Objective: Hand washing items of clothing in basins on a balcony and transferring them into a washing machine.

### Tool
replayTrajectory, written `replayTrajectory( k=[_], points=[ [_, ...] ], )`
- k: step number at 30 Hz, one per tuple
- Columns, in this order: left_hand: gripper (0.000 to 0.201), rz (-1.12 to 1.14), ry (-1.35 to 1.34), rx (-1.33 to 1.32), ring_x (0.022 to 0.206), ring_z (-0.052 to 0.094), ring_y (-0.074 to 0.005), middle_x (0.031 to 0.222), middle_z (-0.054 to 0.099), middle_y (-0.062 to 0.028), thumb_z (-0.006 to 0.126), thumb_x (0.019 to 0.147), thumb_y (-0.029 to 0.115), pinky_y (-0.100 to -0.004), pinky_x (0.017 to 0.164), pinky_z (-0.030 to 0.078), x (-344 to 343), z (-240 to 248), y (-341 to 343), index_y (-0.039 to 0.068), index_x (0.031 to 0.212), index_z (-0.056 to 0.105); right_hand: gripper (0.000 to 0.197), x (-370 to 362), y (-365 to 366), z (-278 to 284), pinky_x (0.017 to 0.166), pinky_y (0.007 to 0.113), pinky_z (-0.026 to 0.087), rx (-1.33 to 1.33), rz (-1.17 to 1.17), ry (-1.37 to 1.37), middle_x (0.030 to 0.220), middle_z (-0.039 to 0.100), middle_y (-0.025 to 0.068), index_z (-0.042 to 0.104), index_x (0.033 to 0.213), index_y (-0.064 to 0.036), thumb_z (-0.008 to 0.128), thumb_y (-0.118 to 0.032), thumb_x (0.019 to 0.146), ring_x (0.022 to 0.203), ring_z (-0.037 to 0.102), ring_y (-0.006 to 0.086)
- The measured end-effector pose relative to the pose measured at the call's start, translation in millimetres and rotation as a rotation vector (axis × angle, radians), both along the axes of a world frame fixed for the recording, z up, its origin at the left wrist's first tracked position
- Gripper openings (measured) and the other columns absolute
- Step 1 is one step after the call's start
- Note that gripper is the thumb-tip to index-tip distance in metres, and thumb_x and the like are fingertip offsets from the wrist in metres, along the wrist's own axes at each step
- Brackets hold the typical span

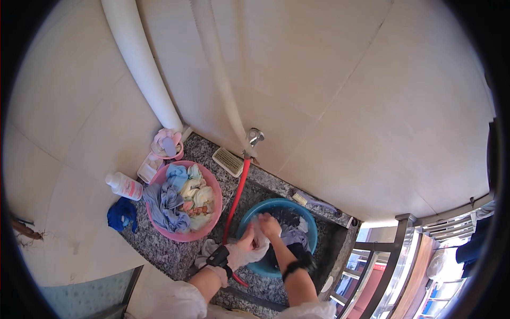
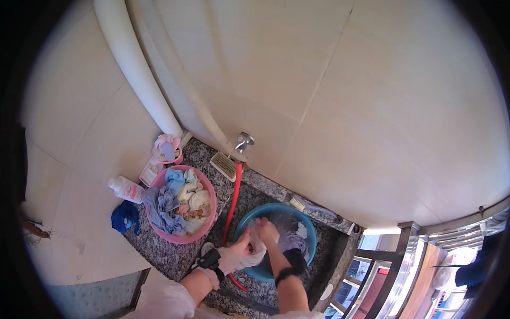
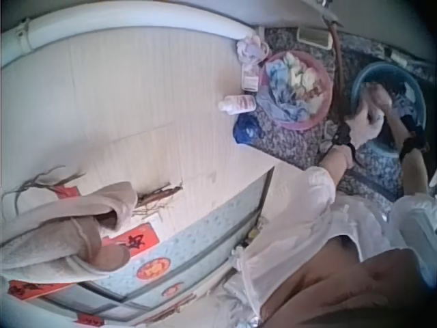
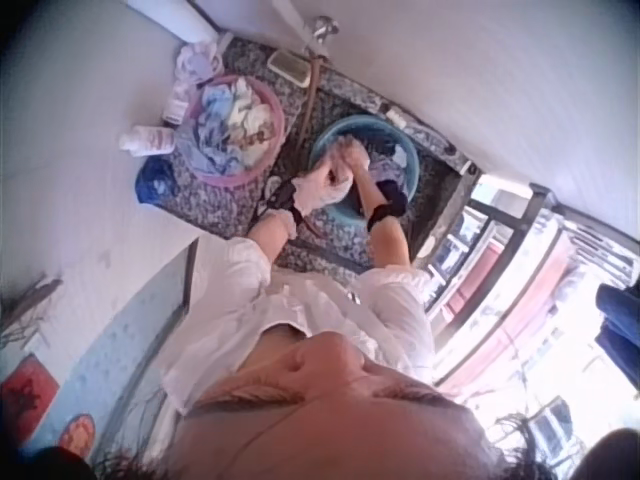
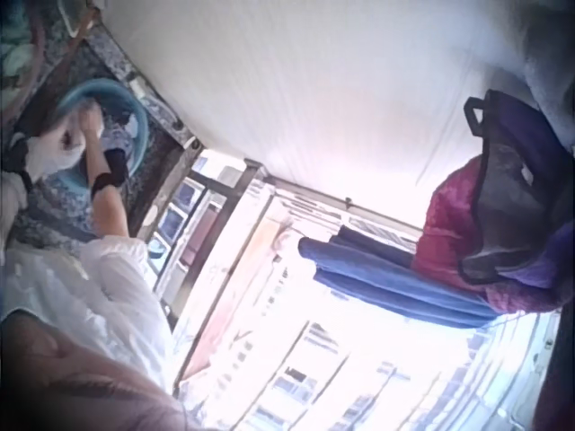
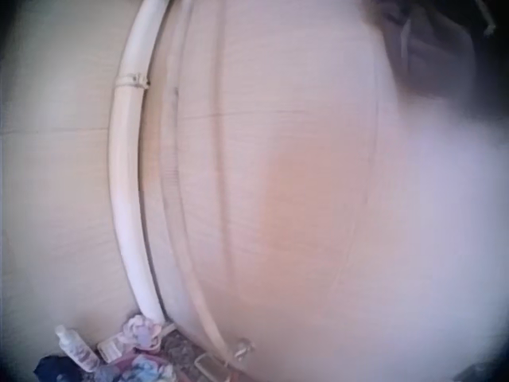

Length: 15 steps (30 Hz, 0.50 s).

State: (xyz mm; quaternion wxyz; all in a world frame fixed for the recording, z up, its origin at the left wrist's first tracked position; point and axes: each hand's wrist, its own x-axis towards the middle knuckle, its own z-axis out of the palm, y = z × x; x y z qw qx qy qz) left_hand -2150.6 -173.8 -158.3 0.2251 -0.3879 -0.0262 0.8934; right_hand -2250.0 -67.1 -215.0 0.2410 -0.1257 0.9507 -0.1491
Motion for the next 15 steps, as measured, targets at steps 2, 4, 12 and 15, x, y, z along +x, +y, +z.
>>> replayTrajectory(
  k=[2, 4, 12, 15],
  points=[
    [0.038, -0.052, 0.014, -0.281, 0.093, 0.058, -0.0228, 0.105, 0.059, -0.0103, 0.047, 0.095, 0.039, -0.0374, 0.079, 0.049, 3, -35, -18, 0.008, 0.116, 0.053, 0.037, 41, -43, 75, 0.077, 0.049, 0.048, -0.295, -0.317, -0.063, 0.094, 0.063, 0.0236, 0.062, 0.093, -0.0070, 0.047, -0.041, 0.091, 0.092, 0.060, 0.0428],
    [0.037, -0.217, 0.057, -0.799, 0.096, 0.058, -0.0231, 0.106, 0.060, -0.0103, 0.045, 0.095, 0.035, -0.0368, 0.080, 0.049, 0, -77, -21, 0.006, 0.116, 0.055, 0.034, 56, -50, 73, 0.077, 0.050, 0.047, -0.437, -0.249, 0.037, 0.092, 0.063, 0.0233, 0.060, 0.092, -0.0076, 0.048, -0.039, 0.091, 0.090, 0.060, 0.0430],
    [0.034, -0.331, -0.068, -1.192, 0.096, 0.058, -0.0244, 0.108, 0.061, -0.0112, 0.041, 0.095, 0.029, -0.0357, 0.081, 0.047, 13, -80, 12, 0.004, 0.112, 0.056, 0.029, 73, -31, 42, 0.070, 0.052, 0.048, -0.448, -0.250, -0.009, 0.080, 0.063, 0.0230, 0.063, 0.091, -0.0090, 0.047, -0.034, 0.088, 0.080, 0.061, 0.0426],
    [0.033, -0.296, -0.110, -1.146, 0.094, 0.058, -0.0248, 0.108, 0.060, -0.0117, 0.040, 0.095, 0.028, -0.0355, 0.081, 0.047, 21, -67, 19, 0.004, 0.111, 0.056, 0.026, 63, -18, 39, 0.071, 0.050, 0.048, -0.413, -0.223, -0.075, 0.082, 0.063, 0.0220, 0.064, 0.090, -0.0092, 0.049, -0.031, 0.086, 0.081, 0.061, 0.0412]
  ],
)
